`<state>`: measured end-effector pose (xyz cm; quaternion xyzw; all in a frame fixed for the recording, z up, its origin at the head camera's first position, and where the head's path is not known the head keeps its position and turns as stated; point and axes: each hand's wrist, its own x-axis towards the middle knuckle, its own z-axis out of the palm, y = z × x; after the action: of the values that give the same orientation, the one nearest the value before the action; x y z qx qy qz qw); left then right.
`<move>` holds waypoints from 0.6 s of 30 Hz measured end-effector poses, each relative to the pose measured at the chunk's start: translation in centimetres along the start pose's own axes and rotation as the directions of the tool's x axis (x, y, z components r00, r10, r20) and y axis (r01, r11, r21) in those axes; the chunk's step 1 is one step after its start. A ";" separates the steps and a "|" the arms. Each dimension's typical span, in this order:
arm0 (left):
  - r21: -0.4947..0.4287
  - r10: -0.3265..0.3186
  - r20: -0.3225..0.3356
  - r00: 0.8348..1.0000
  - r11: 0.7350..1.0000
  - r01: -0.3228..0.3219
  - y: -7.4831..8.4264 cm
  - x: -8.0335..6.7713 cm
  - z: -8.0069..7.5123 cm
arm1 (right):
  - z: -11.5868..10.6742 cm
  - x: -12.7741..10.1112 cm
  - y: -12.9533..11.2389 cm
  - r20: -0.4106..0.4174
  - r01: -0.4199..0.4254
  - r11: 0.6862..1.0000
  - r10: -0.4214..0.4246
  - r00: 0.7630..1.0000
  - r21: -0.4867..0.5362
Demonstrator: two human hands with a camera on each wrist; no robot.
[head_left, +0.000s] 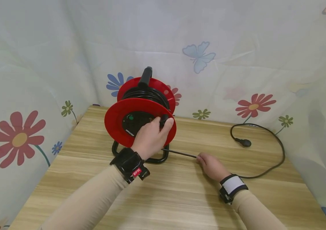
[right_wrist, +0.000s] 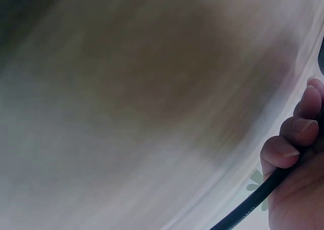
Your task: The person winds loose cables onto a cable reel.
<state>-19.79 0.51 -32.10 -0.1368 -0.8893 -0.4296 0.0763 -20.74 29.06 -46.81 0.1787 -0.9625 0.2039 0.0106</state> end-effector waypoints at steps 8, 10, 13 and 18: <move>-0.151 -0.029 0.043 0.999 0.988 0.035 0.0 0.3 -0.4 | 0.0 0.0 0.0 0.006 0.006 1.000 -0.006 1.000 -0.006; -0.155 -0.036 0.054 0.998 0.987 0.044 0.0 0.3 -0.4 | -0.1 0.1 -0.1 0.016 0.002 1.000 -0.002 1.000 -0.002; -0.147 -0.036 0.070 0.997 0.988 0.046 0.0 0.2 -0.2 | -0.3 0.1 -0.3 0.034 -0.007 1.000 0.007 0.999 0.004; -0.138 -0.028 0.105 0.994 0.990 0.043 0.0 0.1 0.5 | -0.7 0.3 -1.1 0.050 -0.018 1.000 0.016 0.999 0.023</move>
<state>-19.90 0.92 -32.38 -0.1479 -0.8621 -0.4846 0.0128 -20.67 28.30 -45.69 0.1757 -0.9615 0.2108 -0.0173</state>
